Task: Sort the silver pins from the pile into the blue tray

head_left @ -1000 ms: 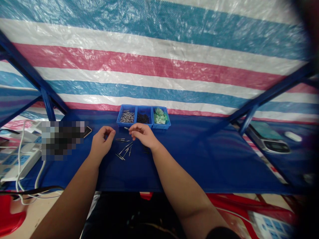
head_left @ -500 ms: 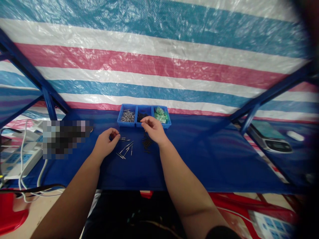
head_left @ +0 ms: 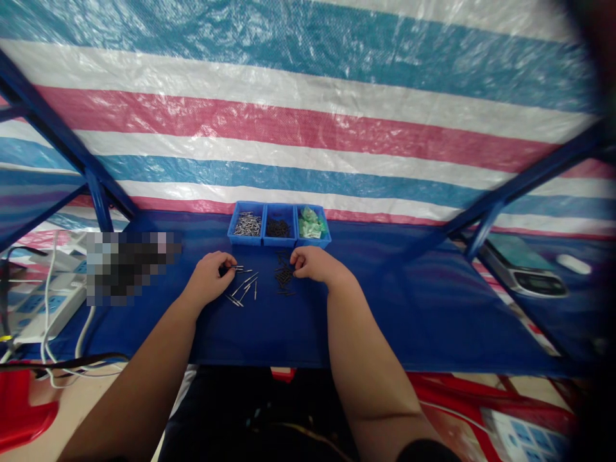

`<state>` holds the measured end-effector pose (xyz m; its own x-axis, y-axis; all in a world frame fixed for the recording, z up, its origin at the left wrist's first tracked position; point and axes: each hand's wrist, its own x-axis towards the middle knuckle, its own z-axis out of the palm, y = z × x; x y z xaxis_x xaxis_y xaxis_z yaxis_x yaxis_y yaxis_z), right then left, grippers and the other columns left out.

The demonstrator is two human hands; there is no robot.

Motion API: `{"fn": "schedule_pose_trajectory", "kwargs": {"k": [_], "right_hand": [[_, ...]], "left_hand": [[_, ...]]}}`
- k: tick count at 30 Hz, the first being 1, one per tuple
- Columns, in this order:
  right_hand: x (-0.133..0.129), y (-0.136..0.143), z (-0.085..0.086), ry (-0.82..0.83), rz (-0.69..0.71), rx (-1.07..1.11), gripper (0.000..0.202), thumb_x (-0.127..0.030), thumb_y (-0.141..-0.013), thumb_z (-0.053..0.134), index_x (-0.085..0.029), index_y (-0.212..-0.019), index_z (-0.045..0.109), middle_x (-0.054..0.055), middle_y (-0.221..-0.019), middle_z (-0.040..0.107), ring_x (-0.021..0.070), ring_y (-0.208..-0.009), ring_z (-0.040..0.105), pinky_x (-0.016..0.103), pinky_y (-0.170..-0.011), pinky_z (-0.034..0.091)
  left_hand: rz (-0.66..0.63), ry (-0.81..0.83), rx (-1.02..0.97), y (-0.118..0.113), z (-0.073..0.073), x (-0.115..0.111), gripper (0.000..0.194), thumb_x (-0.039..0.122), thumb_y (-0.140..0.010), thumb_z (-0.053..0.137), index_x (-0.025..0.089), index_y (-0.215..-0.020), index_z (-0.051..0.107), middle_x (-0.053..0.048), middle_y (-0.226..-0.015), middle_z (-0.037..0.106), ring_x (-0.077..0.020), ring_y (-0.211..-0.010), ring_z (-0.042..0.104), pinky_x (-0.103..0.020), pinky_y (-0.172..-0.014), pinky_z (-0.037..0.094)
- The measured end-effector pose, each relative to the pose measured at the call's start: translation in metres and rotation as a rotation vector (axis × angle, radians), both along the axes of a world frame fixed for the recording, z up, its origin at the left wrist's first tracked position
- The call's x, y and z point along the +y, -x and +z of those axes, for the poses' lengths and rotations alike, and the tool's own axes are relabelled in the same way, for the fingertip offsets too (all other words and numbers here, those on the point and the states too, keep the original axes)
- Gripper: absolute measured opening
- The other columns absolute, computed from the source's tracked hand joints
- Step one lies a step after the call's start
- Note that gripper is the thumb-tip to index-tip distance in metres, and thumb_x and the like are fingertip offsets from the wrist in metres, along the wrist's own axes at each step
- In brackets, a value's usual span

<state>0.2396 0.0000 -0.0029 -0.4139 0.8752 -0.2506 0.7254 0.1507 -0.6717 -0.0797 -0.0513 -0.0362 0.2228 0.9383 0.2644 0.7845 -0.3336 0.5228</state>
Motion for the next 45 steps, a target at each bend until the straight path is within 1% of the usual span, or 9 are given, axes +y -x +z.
{"fn": "schedule_pose_trajectory", "kwargs": {"k": [5, 11, 17, 22, 25, 30, 33, 37, 45], "right_hand": [[0.000, 0.006, 0.000, -0.007, -0.020, 0.032, 0.024, -0.006, -0.067, 0.067, -0.017, -0.087, 0.068, 0.001, -0.076, 0.069, 0.0128, -0.062, 0.062, 0.021, -0.054, 0.044], [0.004, 0.008, -0.003, -0.110, -0.004, 0.323, 0.013, -0.010, -0.072, 0.058, -0.018, -0.082, 0.061, -0.004, -0.068, 0.059, 0.0091, -0.054, 0.057, 0.020, -0.054, 0.044], [0.004, 0.012, -0.002, -0.036, 0.023, 0.339, 0.008, -0.014, -0.074, 0.062, -0.016, -0.078, 0.068, -0.001, -0.067, 0.064, 0.0110, -0.056, 0.059, 0.022, -0.053, 0.046], [0.011, 0.029, -0.004, -0.170, -0.321, 0.775, 0.033, -0.034, -0.077, 0.074, -0.021, -0.104, 0.059, 0.000, -0.085, 0.067, 0.0137, -0.067, 0.067, 0.029, -0.066, 0.058], [0.016, 0.034, -0.008, -0.251, -0.499, 0.839, 0.044, -0.038, -0.072, 0.080, -0.022, -0.105, 0.054, 0.003, -0.097, 0.066, 0.0146, -0.067, 0.069, 0.031, -0.065, 0.060], [0.015, 0.020, -0.009, -0.253, -0.468, 0.584, 0.023, -0.038, -0.081, 0.069, -0.020, -0.092, 0.060, 0.001, -0.080, 0.064, 0.0138, -0.058, 0.061, 0.027, -0.052, 0.054], [0.011, 0.012, -0.004, -0.253, -0.352, 0.274, 0.011, -0.029, -0.082, 0.067, -0.018, -0.084, 0.069, 0.001, -0.071, 0.066, 0.0147, -0.061, 0.061, 0.026, -0.058, 0.051], [0.006, 0.016, -0.002, -0.228, -0.234, -0.033, 0.008, -0.024, -0.079, 0.072, -0.018, -0.082, 0.077, 0.006, -0.079, 0.073, 0.0185, -0.074, 0.066, 0.029, -0.070, 0.050], [0.004, 0.034, -0.005, -0.240, -0.293, -0.224, 0.012, -0.024, -0.079, 0.075, -0.022, -0.090, 0.078, 0.010, -0.095, 0.076, 0.0225, -0.087, 0.070, 0.030, -0.080, 0.053]], "left_hand": [[0.001, 0.005, 0.009, 0.000, -0.001, 0.001, 0.012, 0.026, -0.086, 0.059, 0.021, -0.092, 0.068, -0.003, -0.086, 0.065, -0.0216, -0.084, 0.059, -0.036, -0.081, 0.045], [0.001, 0.008, 0.010, 0.000, -0.001, 0.000, 0.012, 0.026, -0.086, 0.059, 0.021, -0.091, 0.068, -0.003, -0.086, 0.065, -0.0213, -0.084, 0.058, -0.037, -0.081, 0.045], [-0.012, 0.013, 0.015, -0.001, 0.001, 0.001, 0.012, 0.026, -0.086, 0.058, 0.021, -0.091, 0.068, -0.003, -0.085, 0.064, -0.0209, -0.083, 0.058, -0.037, -0.080, 0.045], [-0.018, 0.021, 0.005, 0.001, -0.002, 0.002, 0.011, 0.027, -0.086, 0.059, 0.022, -0.091, 0.067, -0.003, -0.084, 0.064, -0.0210, -0.082, 0.058, -0.036, -0.079, 0.045], [-0.012, 0.021, 0.003, 0.001, -0.003, 0.002, 0.012, 0.027, -0.086, 0.059, 0.022, -0.092, 0.067, -0.003, -0.084, 0.064, -0.0210, -0.083, 0.058, -0.036, -0.079, 0.045], [-0.009, 0.023, 0.013, 0.001, -0.003, 0.002, 0.012, 0.028, -0.086, 0.059, 0.022, -0.092, 0.067, -0.002, -0.084, 0.064, -0.0212, -0.083, 0.059, -0.036, -0.079, 0.045], [-0.008, 0.028, 0.023, 0.001, -0.002, 0.002, 0.011, 0.028, -0.086, 0.059, 0.022, -0.091, 0.068, -0.002, -0.084, 0.064, -0.0212, -0.083, 0.059, -0.036, -0.079, 0.045], [-0.011, 0.033, 0.038, 0.001, -0.002, 0.002, 0.012, 0.029, -0.086, 0.059, 0.022, -0.091, 0.068, -0.003, -0.084, 0.066, -0.0212, -0.082, 0.060, -0.036, -0.079, 0.045], [-0.017, 0.038, 0.065, 0.000, 0.000, 0.001, 0.013, 0.029, -0.087, 0.059, 0.022, -0.091, 0.069, -0.003, -0.085, 0.067, -0.0215, -0.082, 0.059, -0.035, -0.076, 0.045]]}}
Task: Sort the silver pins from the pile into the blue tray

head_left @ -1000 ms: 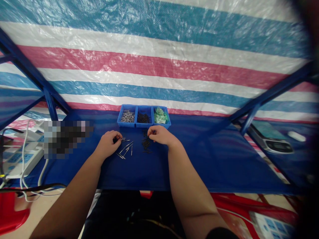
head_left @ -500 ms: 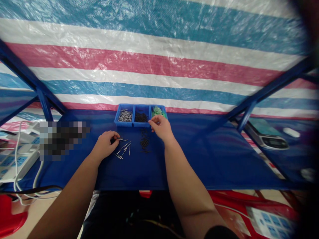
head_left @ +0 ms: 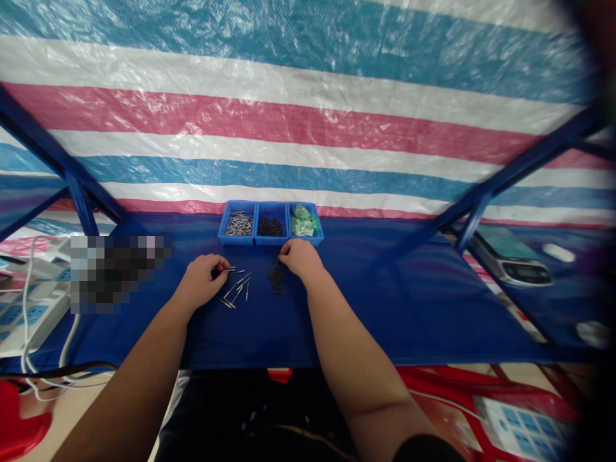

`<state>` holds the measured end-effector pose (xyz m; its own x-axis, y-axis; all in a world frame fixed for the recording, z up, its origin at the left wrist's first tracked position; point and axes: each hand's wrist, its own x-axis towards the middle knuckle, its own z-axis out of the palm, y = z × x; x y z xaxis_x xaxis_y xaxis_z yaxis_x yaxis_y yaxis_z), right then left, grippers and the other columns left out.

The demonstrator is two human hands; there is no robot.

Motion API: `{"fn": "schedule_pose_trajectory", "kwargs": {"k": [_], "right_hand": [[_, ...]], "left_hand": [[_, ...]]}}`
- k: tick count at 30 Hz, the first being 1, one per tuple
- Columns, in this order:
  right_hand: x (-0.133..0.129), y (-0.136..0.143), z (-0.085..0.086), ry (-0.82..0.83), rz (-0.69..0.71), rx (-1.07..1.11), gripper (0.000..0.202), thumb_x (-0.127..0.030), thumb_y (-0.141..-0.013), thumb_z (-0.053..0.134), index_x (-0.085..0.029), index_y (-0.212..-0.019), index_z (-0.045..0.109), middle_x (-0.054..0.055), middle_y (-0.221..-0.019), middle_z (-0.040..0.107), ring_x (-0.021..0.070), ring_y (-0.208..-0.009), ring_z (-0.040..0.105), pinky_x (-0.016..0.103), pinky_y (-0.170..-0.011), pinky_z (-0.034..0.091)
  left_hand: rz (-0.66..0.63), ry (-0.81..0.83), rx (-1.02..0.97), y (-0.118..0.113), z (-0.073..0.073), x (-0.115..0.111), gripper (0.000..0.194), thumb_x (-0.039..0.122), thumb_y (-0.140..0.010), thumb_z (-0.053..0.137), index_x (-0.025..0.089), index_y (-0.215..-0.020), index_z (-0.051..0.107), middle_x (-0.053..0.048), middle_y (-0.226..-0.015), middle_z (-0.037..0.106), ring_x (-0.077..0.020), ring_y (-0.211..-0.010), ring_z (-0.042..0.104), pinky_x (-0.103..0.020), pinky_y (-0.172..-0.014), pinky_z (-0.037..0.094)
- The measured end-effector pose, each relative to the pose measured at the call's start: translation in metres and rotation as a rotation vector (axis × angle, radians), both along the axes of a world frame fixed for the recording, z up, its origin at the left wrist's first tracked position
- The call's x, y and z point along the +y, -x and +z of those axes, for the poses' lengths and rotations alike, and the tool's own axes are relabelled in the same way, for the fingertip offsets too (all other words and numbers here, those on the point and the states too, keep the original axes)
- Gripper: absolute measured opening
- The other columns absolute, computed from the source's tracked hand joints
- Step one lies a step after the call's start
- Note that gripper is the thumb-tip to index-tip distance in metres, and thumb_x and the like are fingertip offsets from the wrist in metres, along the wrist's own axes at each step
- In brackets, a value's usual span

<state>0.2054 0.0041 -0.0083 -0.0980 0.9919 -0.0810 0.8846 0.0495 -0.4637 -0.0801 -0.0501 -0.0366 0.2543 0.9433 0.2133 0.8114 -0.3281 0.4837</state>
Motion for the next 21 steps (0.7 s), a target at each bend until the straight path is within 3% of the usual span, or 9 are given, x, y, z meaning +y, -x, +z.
{"fn": "schedule_pose_trajectory", "kwargs": {"k": [9, 14, 21], "right_hand": [[-0.005, -0.002, 0.008, 0.010, 0.091, 0.009, 0.006, -0.017, -0.077, 0.069, -0.019, -0.077, 0.075, 0.010, -0.085, 0.074, 0.0222, -0.079, 0.068, 0.030, -0.073, 0.050], [-0.006, -0.015, 0.016, -0.029, 0.300, 0.276, 0.007, -0.016, -0.080, 0.063, -0.018, -0.081, 0.069, 0.003, -0.075, 0.070, 0.0152, -0.069, 0.063, 0.025, -0.065, 0.045], [-0.005, -0.022, 0.011, 0.050, 0.368, 0.506, 0.008, -0.013, -0.078, 0.062, -0.017, -0.084, 0.064, -0.003, -0.067, 0.062, 0.0114, -0.061, 0.060, 0.022, -0.060, 0.045]], "left_hand": [[-0.007, 0.008, -0.002, 0.000, -0.001, 0.000, 0.013, 0.029, -0.087, 0.058, 0.022, -0.091, 0.069, -0.003, -0.085, 0.067, -0.0216, -0.081, 0.058, -0.035, -0.076, 0.044], [-0.014, 0.009, -0.007, 0.001, 0.000, 0.000, 0.013, 0.029, -0.087, 0.058, 0.022, -0.093, 0.068, -0.003, -0.085, 0.067, -0.0218, -0.083, 0.059, -0.036, -0.078, 0.045], [-0.019, 0.000, 0.005, 0.000, 0.000, 0.000, 0.013, 0.029, -0.087, 0.058, 0.023, -0.092, 0.068, -0.003, -0.085, 0.067, -0.0218, -0.081, 0.059, -0.036, -0.077, 0.045]]}}
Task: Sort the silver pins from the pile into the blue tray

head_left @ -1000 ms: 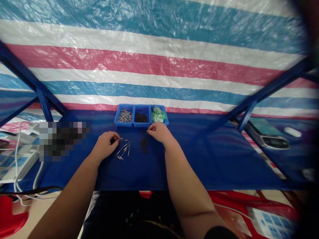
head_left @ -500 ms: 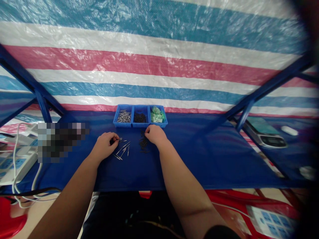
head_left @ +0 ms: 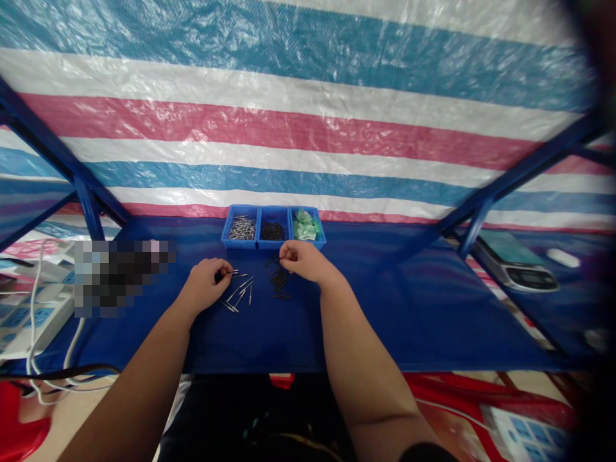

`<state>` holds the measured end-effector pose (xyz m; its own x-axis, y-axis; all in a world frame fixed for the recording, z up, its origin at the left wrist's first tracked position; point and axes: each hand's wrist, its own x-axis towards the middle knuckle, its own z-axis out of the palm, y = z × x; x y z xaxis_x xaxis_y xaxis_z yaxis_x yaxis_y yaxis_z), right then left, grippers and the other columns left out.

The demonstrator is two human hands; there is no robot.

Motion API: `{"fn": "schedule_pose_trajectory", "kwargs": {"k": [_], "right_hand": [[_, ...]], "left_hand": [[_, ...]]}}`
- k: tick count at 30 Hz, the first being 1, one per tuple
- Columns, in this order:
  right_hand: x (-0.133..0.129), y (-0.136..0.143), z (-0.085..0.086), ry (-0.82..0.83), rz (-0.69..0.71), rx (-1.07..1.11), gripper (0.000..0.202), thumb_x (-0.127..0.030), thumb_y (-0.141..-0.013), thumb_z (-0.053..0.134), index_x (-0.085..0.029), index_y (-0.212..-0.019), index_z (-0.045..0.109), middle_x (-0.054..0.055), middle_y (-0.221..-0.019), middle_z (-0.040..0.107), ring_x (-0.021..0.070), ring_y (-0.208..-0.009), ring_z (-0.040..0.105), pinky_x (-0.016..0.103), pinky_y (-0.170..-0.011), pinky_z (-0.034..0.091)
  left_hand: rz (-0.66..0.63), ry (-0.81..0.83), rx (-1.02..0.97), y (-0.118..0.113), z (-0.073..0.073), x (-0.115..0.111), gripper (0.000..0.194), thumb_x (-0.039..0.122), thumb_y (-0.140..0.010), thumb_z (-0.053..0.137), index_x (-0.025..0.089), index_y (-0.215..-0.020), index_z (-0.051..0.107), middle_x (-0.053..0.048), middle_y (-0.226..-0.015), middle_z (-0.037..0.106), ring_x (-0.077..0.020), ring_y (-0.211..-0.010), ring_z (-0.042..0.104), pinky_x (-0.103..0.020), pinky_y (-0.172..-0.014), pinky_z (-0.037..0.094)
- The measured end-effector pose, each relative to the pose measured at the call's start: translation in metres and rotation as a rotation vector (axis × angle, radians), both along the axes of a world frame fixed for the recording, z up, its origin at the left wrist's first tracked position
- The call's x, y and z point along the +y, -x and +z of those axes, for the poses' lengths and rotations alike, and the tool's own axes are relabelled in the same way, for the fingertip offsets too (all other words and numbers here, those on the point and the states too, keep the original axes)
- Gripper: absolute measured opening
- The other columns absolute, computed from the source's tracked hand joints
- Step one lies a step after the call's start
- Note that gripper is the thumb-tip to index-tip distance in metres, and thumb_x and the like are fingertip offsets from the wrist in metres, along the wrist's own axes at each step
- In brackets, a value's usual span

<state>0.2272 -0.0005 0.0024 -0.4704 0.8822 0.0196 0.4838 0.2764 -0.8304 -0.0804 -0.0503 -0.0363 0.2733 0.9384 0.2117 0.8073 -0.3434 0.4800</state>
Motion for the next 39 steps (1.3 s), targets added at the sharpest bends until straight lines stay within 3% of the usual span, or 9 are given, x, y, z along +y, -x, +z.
{"fn": "schedule_pose_trajectory", "kwargs": {"k": [6, 10, 12, 17, 21, 26, 32, 36, 39], "right_hand": [[0.002, 0.006, -0.001, 0.050, -0.046, 0.170, 0.006, -0.020, -0.080, 0.064, -0.017, -0.085, 0.062, -0.002, -0.070, 0.062, 0.0117, -0.062, 0.062, 0.024, -0.062, 0.051], [0.003, 0.012, 0.000, -0.027, -0.187, 0.411, 0.041, -0.029, -0.081, 0.072, -0.019, -0.119, 0.059, 0.008, -0.111, 0.069, 0.0149, -0.089, 0.069, 0.029, -0.081, 0.058], [0.003, 0.012, -0.001, 0.020, -0.163, 0.387, 0.055, -0.031, -0.081, 0.073, -0.022, -0.132, 0.053, 0.008, -0.116, 0.068, 0.0148, -0.085, 0.069, 0.029, -0.075, 0.060], [0.002, 0.011, -0.004, 0.009, -0.152, 0.093, 0.023, -0.030, -0.086, 0.068, -0.017, -0.106, 0.068, 0.003, -0.082, 0.070, 0.0143, -0.067, 0.064, 0.027, -0.061, 0.054], [0.001, 0.019, -0.006, -0.090, -0.195, -0.258, 0.014, -0.023, -0.081, 0.074, -0.018, -0.095, 0.075, 0.006, -0.084, 0.074, 0.0189, -0.078, 0.068, 0.030, -0.076, 0.053], [-0.002, 0.030, -0.006, -0.070, -0.290, -0.485, 0.014, -0.019, -0.078, 0.074, -0.022, -0.091, 0.078, 0.009, -0.091, 0.075, 0.0238, -0.085, 0.069, 0.032, -0.078, 0.051], [-0.006, 0.027, 0.003, -0.124, -0.209, -0.472, 0.006, -0.015, -0.078, 0.069, -0.020, -0.079, 0.073, 0.007, -0.083, 0.073, 0.0198, -0.076, 0.064, 0.029, -0.071, 0.046], [-0.007, 0.021, 0.008, -0.224, 0.011, -0.235, 0.004, -0.016, -0.081, 0.065, -0.019, -0.082, 0.066, 0.002, -0.081, 0.068, 0.0151, -0.073, 0.059, 0.025, -0.069, 0.042], [-0.005, 0.015, 0.005, -0.157, 0.055, -0.038, 0.004, -0.016, -0.083, 0.062, -0.018, -0.086, 0.063, 0.000, -0.080, 0.065, 0.0128, -0.072, 0.058, 0.024, -0.069, 0.042]], "left_hand": [[-0.005, -0.004, -0.010, 0.000, 0.001, -0.001, 0.013, 0.029, -0.088, 0.058, 0.023, -0.092, 0.068, -0.003, -0.084, 0.067, -0.0217, -0.082, 0.059, -0.037, -0.078, 0.045], [0.001, 0.002, -0.005, -0.001, 0.001, -0.001, 0.012, 0.029, -0.088, 0.058, 0.023, -0.093, 0.068, -0.003, -0.084, 0.067, -0.0217, -0.082, 0.058, -0.036, -0.077, 0.044], [0.007, 0.010, 0.005, -0.001, 0.001, -0.001, 0.012, 0.029, -0.088, 0.058, 0.023, -0.092, 0.068, -0.003, -0.084, 0.067, -0.0218, -0.082, 0.058, -0.036, -0.077, 0.044], [0.003, 0.015, 0.018, 0.001, -0.001, 0.001, 0.013, 0.029, -0.087, 0.059, 0.023, -0.093, 0.068, -0.003, -0.085, 0.068, -0.0222, -0.083, 0.059, -0.036, -0.077, 0.044], [0.003, 0.011, 0.008, 0.000, -0.001, 0.000, 0.013, 0.029, -0.087, 0.059, 0.023, -0.093, 0.069, -0.003, -0.084, 0.068, -0.0223, -0.083, 0.060, -0.036, -0.077, 0.044], [0.001, 0.005, 0.004, -0.001, 0.002, -0.001, 0.013, 0.029, -0.087, 0.059, 0.023, -0.092, 0.069, -0.002, -0.084, 0.068, -0.0220, -0.081, 0.059, -0.036, -0.077, 0.044], [-0.001, 0.012, 0.016, -0.001, 0.002, 0.000, 0.013, 0.029, -0.087, 0.059, 0.023, -0.092, 0.069, -0.003, -0.084, 0.068, -0.0217, -0.081, 0.059, -0.035, -0.076, 0.044], [0.002, 0.019, 0.018, 0.000, 0.001, 0.000, 0.013, 0.029, -0.087, 0.059, 0.023, -0.093, 0.069, -0.002, -0.084, 0.068, -0.0215, -0.081, 0.059, -0.035, -0.076, 0.044], [0.000, 0.021, 0.026, 0.000, 0.001, 0.000, 0.013, 0.029, -0.087, 0.059, 0.023, -0.093, 0.069, -0.002, -0.084, 0.068, -0.0214, -0.081, 0.058, -0.035, -0.076, 0.043]]}}
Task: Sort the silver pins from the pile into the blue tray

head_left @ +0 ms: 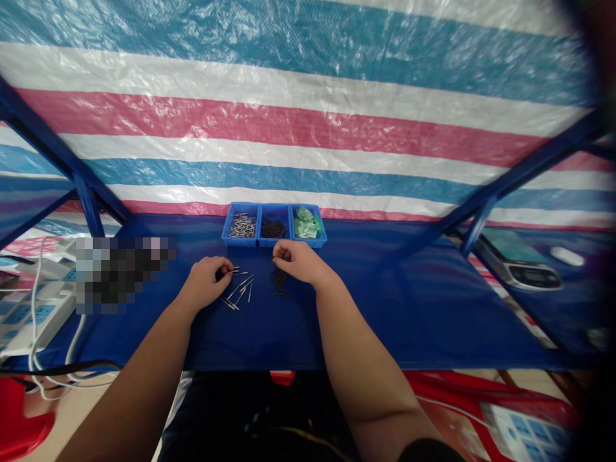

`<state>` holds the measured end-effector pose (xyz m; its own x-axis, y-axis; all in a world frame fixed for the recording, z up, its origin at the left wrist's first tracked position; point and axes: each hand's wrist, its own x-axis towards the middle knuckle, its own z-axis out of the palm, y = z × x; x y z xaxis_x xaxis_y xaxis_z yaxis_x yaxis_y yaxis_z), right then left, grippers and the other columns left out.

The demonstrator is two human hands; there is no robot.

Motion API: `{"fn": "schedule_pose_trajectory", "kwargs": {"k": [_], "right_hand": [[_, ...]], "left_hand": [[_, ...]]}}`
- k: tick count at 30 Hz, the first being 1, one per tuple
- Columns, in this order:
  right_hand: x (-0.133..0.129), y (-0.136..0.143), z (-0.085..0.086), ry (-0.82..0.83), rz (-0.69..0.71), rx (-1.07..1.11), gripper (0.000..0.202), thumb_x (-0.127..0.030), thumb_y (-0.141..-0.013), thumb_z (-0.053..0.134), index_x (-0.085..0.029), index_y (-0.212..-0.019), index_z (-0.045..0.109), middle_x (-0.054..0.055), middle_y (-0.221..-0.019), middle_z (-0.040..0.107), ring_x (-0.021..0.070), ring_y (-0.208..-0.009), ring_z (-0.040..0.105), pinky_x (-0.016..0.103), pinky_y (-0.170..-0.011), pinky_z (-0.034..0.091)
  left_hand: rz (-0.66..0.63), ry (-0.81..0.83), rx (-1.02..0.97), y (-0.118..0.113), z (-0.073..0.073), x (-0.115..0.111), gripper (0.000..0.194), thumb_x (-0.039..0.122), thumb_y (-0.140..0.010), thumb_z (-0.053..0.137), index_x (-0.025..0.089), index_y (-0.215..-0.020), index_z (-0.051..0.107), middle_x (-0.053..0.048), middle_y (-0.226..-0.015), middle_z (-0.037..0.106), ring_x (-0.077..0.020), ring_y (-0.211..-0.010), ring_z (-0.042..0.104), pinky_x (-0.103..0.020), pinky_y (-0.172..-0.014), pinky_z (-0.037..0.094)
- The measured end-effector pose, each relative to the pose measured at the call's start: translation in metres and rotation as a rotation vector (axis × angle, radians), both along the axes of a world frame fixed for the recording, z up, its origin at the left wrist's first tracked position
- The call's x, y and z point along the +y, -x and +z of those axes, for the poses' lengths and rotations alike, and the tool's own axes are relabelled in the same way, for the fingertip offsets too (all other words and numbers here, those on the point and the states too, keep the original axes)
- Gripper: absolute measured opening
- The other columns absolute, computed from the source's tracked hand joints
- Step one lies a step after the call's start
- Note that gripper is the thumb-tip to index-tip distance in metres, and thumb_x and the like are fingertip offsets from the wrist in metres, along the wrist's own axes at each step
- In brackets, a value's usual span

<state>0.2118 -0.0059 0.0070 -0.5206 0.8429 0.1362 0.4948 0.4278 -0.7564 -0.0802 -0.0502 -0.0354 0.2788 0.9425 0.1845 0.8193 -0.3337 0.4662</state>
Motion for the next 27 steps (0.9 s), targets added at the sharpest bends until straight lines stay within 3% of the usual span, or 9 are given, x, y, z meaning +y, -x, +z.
{"fn": "schedule_pose_trajectory", "kwargs": {"k": [3, 7, 10, 12, 15, 17, 22, 27], "right_hand": [[0.001, -0.005, -0.005, 0.082, 0.004, 0.089, 0.010, -0.014, -0.080, 0.060, -0.018, -0.089, 0.060, -0.002, -0.074, 0.061, 0.0118, -0.068, 0.056, 0.023, -0.066, 0.042], [0.003, -0.007, -0.008, 0.102, 0.092, 0.041, 0.008, -0.010, -0.074, 0.057, -0.018, -0.076, 0.058, -0.005, -0.065, 0.053, 0.0105, -0.061, 0.049, 0.023, -0.059, 0.037], [0.004, -0.002, -0.009, 0.086, 0.030, 0.145, 0.005, -0.013, -0.076, 0.058, -0.018, -0.077, 0.059, -0.004, -0.066, 0.054, 0.0107, -0.061, 0.051, 0.024, -0.060, 0.040], [0.006, 0.002, -0.010, 0.049, -0.071, 0.291, 0.011, -0.018, -0.080, 0.061, -0.017, -0.091, 0.063, -0.001, -0.076, 0.061, 0.0120, -0.066, 0.056, 0.025, -0.064, 0.045], [0.007, 0.007, -0.012, 0.012, -0.150, 0.375, 0.049, -0.028, -0.083, 0.068, -0.019, -0.129, 0.056, 0.005, -0.102, 0.069, 0.0128, -0.072, 0.062, 0.027, -0.067, 0.050], [0.006, 0.008, -0.012, 0.002, -0.143, 0.289, 0.061, -0.031, -0.083, 0.071, -0.020, -0.139, 0.050, 0.004, -0.102, 0.070, 0.0118, -0.068, 0.060, 0.026, -0.064, 0.049], [0.001, 0.018, -0.009, -0.045, -0.175, -0.116, 0.024, -0.029, -0.090, 0.066, -0.019, -0.111, 0.072, 0.002, -0.078, 0.071, 0.0155, -0.070, 0.063, 0.028, -0.071, 0.048], [-0.001, 0.044, -0.008, -0.069, -0.359, -0.471, 0.027, -0.034, -0.093, 0.062, -0.025, -0.115, 0.075, 0.009, -0.104, 0.077, 0.0254, -0.096, 0.070, 0.034, -0.084, 0.051]], "left_hand": [[0.001, 0.005, 0.005, 0.000, 0.000, 0.000, 0.014, 0.029, -0.088, 0.058, 0.023, -0.093, 0.069, -0.002, -0.083, 0.067, -0.0212, -0.080, 0.058, -0.035, -0.076, 0.043], [-0.001, 0.001, 0.008, -0.001, 0.001, 0.001, 0.015, 0.030, -0.088, 0.058, 0.022, -0.094, 0.069, -0.002, -0.084, 0.067, -0.0212, -0.081, 0.058, -0.036, -0.077, 0.043], [-0.002, 0.000, 0.003, -0.001, 0.001, 0.000, 0.016, 0.030, -0.088, 0.058, 0.022, -0.095, 0.069, -0.003, -0.085, 0.068, -0.0213, -0.082, 0.058, -0.035, -0.077, 0.043], [0.001, 0.004, 0.004, -0.001, 0.002, 0.000, 0.016, 0.031, -0.088, 0.058, 0.023, -0.095, 0.069, -0.003, -0.086, 0.068, -0.0214, -0.082, 0.058, -0.035, -0.077, 0.043], [0.007, 0.010, 0.008, -0.002, 0.003, -0.001, 0.016, 0.031, -0.088, 0.058, 0.023, -0.096, 0.069, -0.003, -0.086, 0.068, -0.0214, -0.082, 0.059, -0.035, -0.077, 0.043], [0.006, 0.014, 0.008, -0.002, 0.004, -0.001, 0.017, 0.031, -0.088, 0.057, 0.022, -0.097, 0.069, -0.003, -0.086, 0.068, -0.0214, -0.082, 0.059, -0.035, -0.077, 0.043], [0.002, 0.012, 0.015, -0.002, 0.005, -0.002, 0.016, 0.031, -0.088, 0.058, 0.022, -0.096, 0.069, -0.003, -0.086, 0.068, -0.0216, -0.082, 0.058, -0.036, -0.077, 0.043], [-0.014, -0.001, 0.016, -0.002, 0.005, -0.002, 0.016, 0.030, -0.088, 0.058, 0.022, -0.096, 0.069, -0.002, -0.085, 0.067, -0.0215, -0.082, 0.058, -0.036, -0.077, 0.042]]}}
